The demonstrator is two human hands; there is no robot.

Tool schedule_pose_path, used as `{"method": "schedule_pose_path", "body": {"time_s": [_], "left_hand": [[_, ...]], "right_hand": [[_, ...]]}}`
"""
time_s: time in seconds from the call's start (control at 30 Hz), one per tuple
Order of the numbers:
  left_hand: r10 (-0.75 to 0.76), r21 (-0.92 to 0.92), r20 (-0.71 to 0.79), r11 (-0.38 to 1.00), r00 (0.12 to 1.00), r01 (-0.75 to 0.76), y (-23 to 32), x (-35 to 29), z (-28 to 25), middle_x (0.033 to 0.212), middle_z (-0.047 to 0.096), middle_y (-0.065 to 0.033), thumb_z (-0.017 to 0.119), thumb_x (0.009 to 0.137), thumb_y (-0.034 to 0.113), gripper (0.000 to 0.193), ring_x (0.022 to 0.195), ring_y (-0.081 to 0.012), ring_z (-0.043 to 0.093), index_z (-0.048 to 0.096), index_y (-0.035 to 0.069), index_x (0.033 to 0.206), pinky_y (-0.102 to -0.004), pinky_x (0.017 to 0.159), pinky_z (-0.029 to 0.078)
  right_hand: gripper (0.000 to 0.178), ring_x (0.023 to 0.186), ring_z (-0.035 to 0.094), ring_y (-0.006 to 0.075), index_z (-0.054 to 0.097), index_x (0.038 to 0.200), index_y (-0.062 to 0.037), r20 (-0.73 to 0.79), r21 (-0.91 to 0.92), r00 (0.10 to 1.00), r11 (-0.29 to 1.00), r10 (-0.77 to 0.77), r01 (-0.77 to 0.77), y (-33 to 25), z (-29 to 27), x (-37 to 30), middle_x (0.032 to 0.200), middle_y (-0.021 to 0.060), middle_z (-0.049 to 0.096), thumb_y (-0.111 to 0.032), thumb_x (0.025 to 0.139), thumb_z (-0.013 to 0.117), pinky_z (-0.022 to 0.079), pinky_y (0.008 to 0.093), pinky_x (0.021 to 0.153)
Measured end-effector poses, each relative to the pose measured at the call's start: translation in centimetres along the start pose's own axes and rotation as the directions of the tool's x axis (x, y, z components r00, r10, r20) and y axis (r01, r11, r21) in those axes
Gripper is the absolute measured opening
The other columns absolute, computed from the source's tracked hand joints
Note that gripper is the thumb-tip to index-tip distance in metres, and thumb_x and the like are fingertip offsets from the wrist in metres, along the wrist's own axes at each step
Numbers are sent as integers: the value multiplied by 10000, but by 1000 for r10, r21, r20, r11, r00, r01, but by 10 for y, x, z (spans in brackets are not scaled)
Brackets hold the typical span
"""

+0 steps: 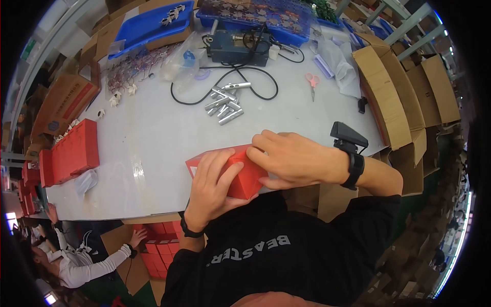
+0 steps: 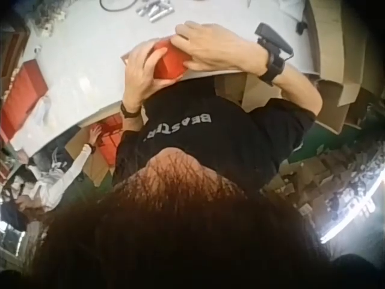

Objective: Manually assemble components and place them into plastic bags and red boxes within a factory setting.

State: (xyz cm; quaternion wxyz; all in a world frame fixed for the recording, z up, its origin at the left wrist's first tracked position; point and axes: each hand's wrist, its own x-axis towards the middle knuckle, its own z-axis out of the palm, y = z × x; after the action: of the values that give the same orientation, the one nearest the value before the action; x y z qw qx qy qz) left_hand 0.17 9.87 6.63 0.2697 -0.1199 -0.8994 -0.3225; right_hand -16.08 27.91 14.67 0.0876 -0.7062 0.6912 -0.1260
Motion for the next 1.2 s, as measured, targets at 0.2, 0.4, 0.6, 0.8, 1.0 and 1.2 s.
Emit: {"method": "schedule_pose_path", "body": {"time_s": [0.2, 0.4, 0.6, 0.8, 1.0, 1.2], "left_hand": [[40, -70, 62, 997, 997, -36, -4, 2, -12, 1348, 557, -193, 939, 629, 327, 762, 1188, -415, 570, 591, 51, 1249, -555, 1017, 473], [75, -96, 155, 994, 985, -61, -2, 1, -25, 1347, 560, -205, 927, 655, 333, 701, 1194, -420, 579, 650, 89, 1251, -602, 1075, 440], [23, -121, 119, 993, 993, -8, -8, -9, -31, 1338, 564, -218, 924, 658, 324, 685, 1201, -416, 582, 678, 139, 1270, -617, 1089, 428], [-112, 27, 120, 994, 986, 110, 2, -6, -56, 1358, 508, -230, 934, 612, 249, 683, 1213, -422, 569, 694, 166, 1247, -595, 1051, 473], [-193, 146, 194, 975, 962, 167, 15, 2, -61, 1364, 470, -229, 942, 581, 235, 665, 1193, -418, 576, 714, 179, 1204, -492, 938, 561], [-229, 183, 230, 965, 946, 190, 18, 4, -74, 1359, 479, -221, 919, 614, 212, 619, 1176, -414, 584, 662, 145, 1173, -449, 879, 573]], "right_hand": [[465, 828, 609, 284, 516, 1016, 9, 38, 180, 999, 983, 23, -30, 8, 5, -4, 970, 139, 514, -321, 814, 774, 544, 371, 639], [461, 745, 597, 291, 510, 985, -10, -56, 51, 997, 997, 58, -55, -16, 11, -11, 947, 139, 498, -342, 807, 777, 540, 372, 618], [456, 862, 652, 307, 542, 1066, 5, -169, 49, 985, 998, 35, -27, -17, 11, -14, 1080, 171, 561, -266, 787, 779, 573, 358, 666], [531, 994, 680, 304, 555, 1270, 25, -494, 250, 865, 967, 88, 44, -17, 50, -2, 1225, 232, 607, -108, 793, 746, 592, 339, 714], [514, 995, 680, 242, 507, 1377, 24, -479, 697, 689, 713, 543, -78, -47, 90, 4, 1229, 196, 638, -44, 895, 674, 573, 329, 830], [481, 1000, 652, 195, 508, 1388, 18, -431, 853, 559, 522, 708, -2, -48, 99, 15, 1192, 139, 677, -9, 929, 650, 540, 318, 861]]}}
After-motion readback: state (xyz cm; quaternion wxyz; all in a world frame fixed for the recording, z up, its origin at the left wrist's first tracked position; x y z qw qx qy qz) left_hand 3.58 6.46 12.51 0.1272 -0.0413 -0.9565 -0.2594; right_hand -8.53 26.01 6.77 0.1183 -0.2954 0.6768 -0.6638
